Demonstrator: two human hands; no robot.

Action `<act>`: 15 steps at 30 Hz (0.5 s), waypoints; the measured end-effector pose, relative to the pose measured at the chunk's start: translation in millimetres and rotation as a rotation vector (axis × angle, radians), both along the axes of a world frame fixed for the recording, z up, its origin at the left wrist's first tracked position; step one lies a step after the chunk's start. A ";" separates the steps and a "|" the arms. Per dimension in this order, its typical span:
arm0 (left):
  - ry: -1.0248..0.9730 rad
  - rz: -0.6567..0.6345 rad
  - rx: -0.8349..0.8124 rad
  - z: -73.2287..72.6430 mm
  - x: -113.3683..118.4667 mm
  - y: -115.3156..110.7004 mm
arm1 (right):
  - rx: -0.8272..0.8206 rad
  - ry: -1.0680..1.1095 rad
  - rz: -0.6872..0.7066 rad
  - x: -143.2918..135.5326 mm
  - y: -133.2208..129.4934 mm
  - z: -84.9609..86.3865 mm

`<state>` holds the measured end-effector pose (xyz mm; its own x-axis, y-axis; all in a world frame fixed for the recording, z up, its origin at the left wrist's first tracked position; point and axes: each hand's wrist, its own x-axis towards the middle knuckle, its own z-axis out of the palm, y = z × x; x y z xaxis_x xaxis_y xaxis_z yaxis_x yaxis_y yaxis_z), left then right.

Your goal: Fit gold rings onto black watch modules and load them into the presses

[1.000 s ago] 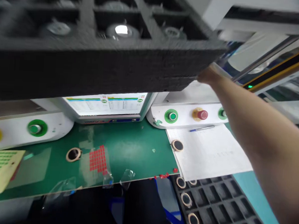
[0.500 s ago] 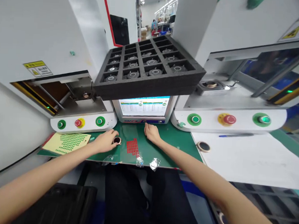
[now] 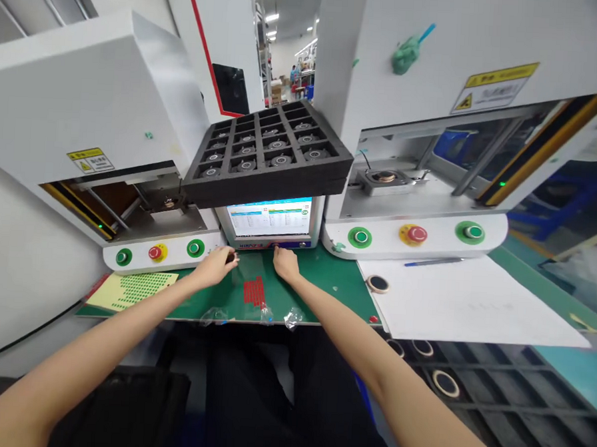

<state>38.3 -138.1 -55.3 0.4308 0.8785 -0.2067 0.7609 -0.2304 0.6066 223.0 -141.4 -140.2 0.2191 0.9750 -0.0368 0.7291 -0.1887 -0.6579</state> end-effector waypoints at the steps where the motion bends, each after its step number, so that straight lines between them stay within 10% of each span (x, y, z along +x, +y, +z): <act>1: -0.086 0.026 -0.084 10.1 9.6 -6.5 | 0.041 0.074 0.006 0.0 -7.7 3.9; 9: -0.810 0.012 -0.664 45.4 79.7 -122.2 | 0.494 0.644 -0.107 33.7 -134.4 42.3; 15: -1.123 0.162 -0.431 16.7 80.7 -207.8 | 0.733 0.866 -0.151 26.6 -239.7 68.7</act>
